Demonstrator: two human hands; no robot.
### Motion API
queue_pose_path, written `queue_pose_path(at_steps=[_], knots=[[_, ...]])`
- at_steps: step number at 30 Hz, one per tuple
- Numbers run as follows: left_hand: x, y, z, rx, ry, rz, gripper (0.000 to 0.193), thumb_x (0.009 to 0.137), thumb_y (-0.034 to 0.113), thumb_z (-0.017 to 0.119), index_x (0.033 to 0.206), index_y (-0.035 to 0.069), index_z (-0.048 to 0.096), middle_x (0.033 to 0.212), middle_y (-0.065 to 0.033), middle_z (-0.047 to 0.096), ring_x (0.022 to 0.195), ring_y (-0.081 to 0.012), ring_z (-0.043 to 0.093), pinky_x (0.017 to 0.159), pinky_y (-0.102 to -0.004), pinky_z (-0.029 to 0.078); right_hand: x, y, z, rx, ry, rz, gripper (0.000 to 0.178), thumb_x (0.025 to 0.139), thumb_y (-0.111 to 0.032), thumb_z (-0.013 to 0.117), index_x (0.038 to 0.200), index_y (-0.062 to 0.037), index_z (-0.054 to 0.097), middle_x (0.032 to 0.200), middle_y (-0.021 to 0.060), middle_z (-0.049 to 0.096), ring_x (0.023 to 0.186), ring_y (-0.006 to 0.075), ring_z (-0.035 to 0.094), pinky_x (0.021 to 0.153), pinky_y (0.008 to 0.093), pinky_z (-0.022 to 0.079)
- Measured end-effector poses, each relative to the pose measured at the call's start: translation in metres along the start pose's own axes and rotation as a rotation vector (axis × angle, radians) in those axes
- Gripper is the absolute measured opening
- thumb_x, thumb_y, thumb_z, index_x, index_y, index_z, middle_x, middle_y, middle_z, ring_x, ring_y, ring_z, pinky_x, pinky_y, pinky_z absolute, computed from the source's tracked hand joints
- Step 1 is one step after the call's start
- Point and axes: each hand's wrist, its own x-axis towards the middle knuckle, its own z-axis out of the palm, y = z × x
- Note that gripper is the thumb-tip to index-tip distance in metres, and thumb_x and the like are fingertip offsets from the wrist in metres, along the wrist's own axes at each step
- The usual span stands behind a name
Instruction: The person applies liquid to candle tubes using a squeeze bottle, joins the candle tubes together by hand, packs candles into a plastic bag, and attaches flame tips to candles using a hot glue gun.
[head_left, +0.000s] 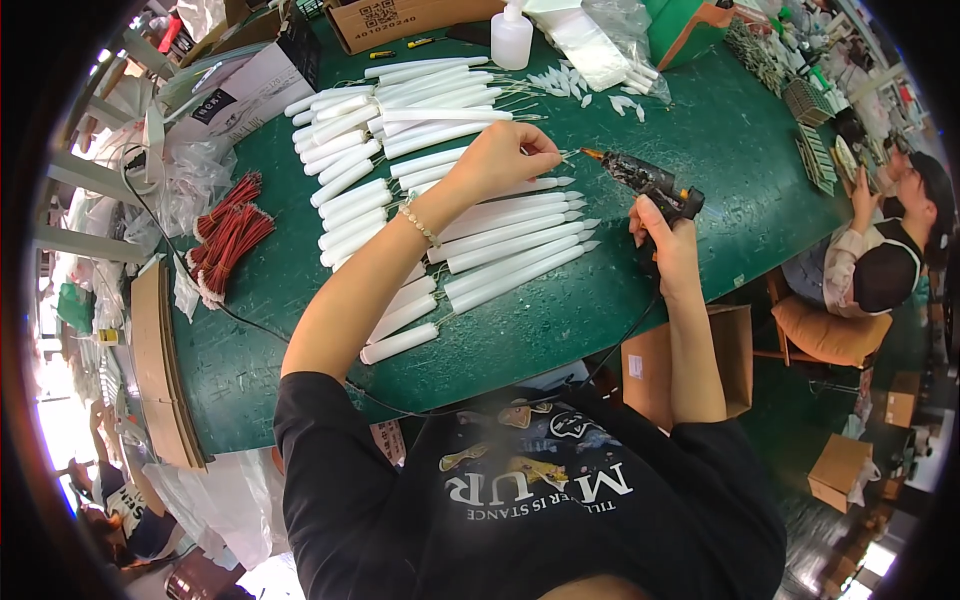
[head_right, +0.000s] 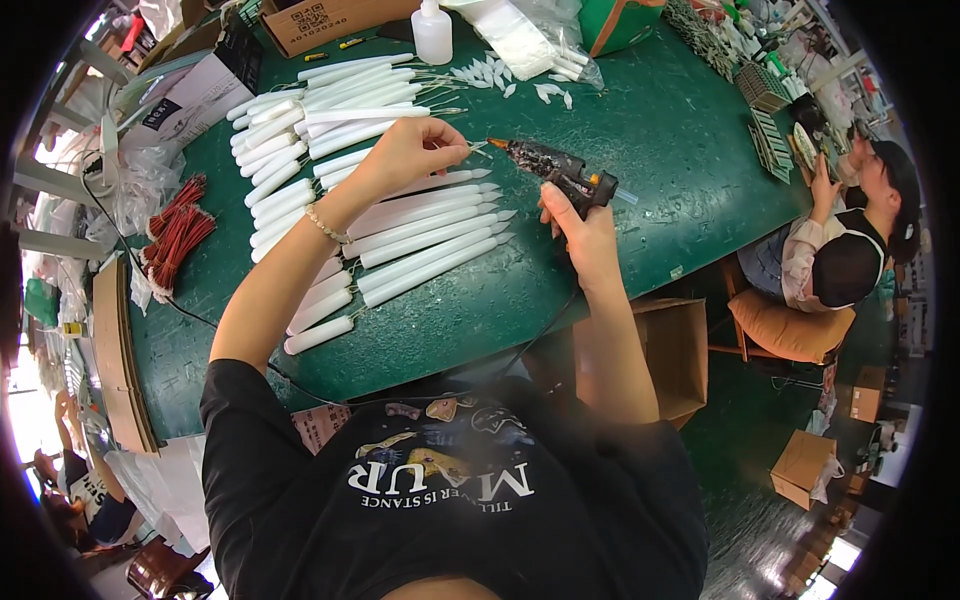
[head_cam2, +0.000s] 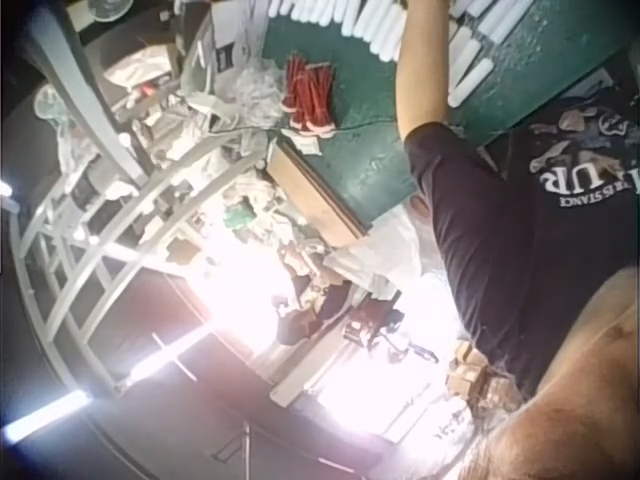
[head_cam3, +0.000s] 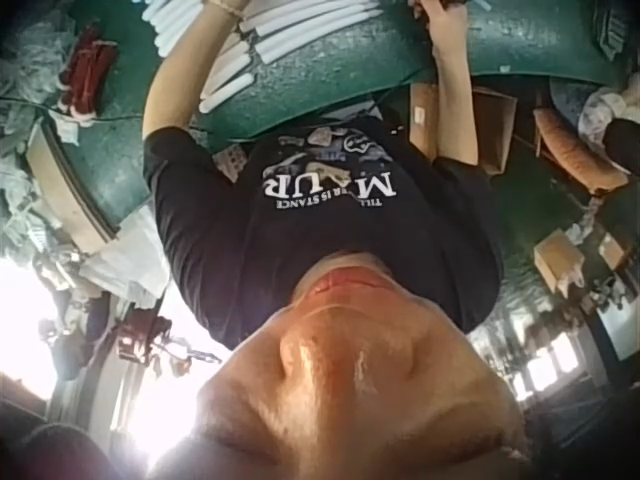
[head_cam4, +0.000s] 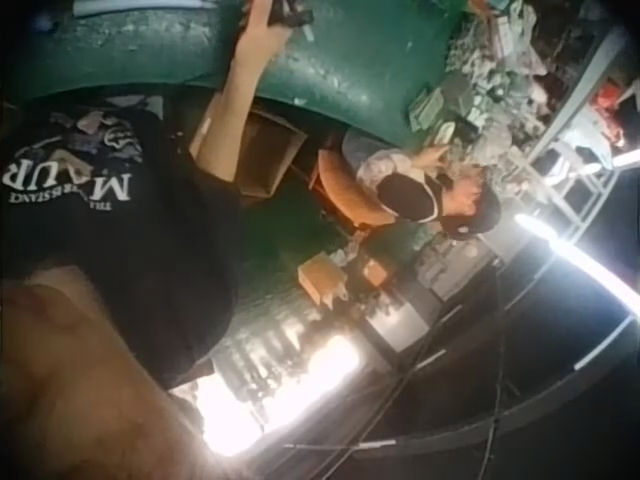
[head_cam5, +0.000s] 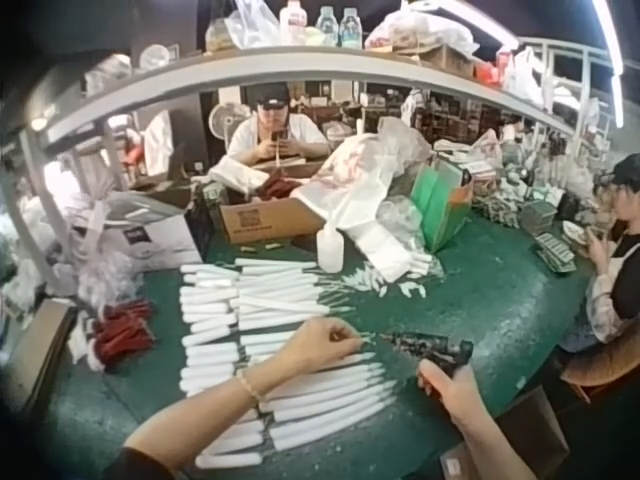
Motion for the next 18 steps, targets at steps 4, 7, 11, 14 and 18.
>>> queue_pose_path(at_steps=[4,7,11,14,18], knots=[[0.000,-0.001,-0.001,0.017,0.011,0.006,0.024,0.079,0.021,0.065,0.085,-0.002,0.067,0.073,-0.0078,0.064,0.058,-0.0125,0.061,0.058,-0.0243,0.049,-0.002,-0.006,0.005,-0.064,0.013,0.045,0.027,0.086,-0.032,0.060,0.080,-0.0057,0.060,0.068,-0.0003,0.055,0.061,0.0069,0.048,0.054,0.0211,0.036],[0.000,-0.002,-0.001,0.004,0.003,0.015,0.024,0.079,0.021,0.065,0.085,-0.002,0.067,0.073,-0.0080,0.064,0.058,-0.0128,0.062,0.058,-0.0246,0.049,-0.001,-0.002,0.007,-0.100,0.021,0.049,0.028,0.085,-0.034,0.061,0.079,-0.0066,0.061,0.067,-0.0010,0.055,0.060,0.0062,0.047,0.052,0.0208,0.034],[0.000,0.001,-0.001,0.023,-0.003,0.005,0.025,0.079,0.022,0.064,0.085,-0.002,0.067,0.073,-0.0080,0.065,0.058,-0.0127,0.062,0.059,-0.0247,0.050,-0.001,-0.002,0.005,-0.133,0.034,0.052,0.029,0.085,-0.035,0.061,0.078,-0.0072,0.061,0.066,-0.0016,0.055,0.059,0.0056,0.047,0.051,0.0203,0.033],[-0.002,0.002,-0.001,0.015,0.000,-0.001,0.025,0.079,0.022,0.065,0.085,-0.002,0.067,0.073,-0.0079,0.065,0.059,-0.0126,0.062,0.059,-0.0247,0.050,0.001,0.004,0.004,-0.096,0.027,0.022,0.029,0.085,-0.035,0.061,0.078,-0.0074,0.060,0.065,-0.0020,0.054,0.058,0.0056,0.046,0.051,0.0200,0.033],[-0.002,0.002,-0.001,0.011,-0.006,-0.016,0.026,0.079,0.023,0.065,0.085,-0.002,0.067,0.073,-0.0075,0.065,0.059,-0.0126,0.062,0.059,-0.0248,0.050,0.001,0.003,0.005,-0.120,0.032,0.029,0.028,0.085,-0.035,0.062,0.078,-0.0074,0.060,0.065,-0.0021,0.054,0.058,0.0054,0.046,0.051,0.0200,0.033]])
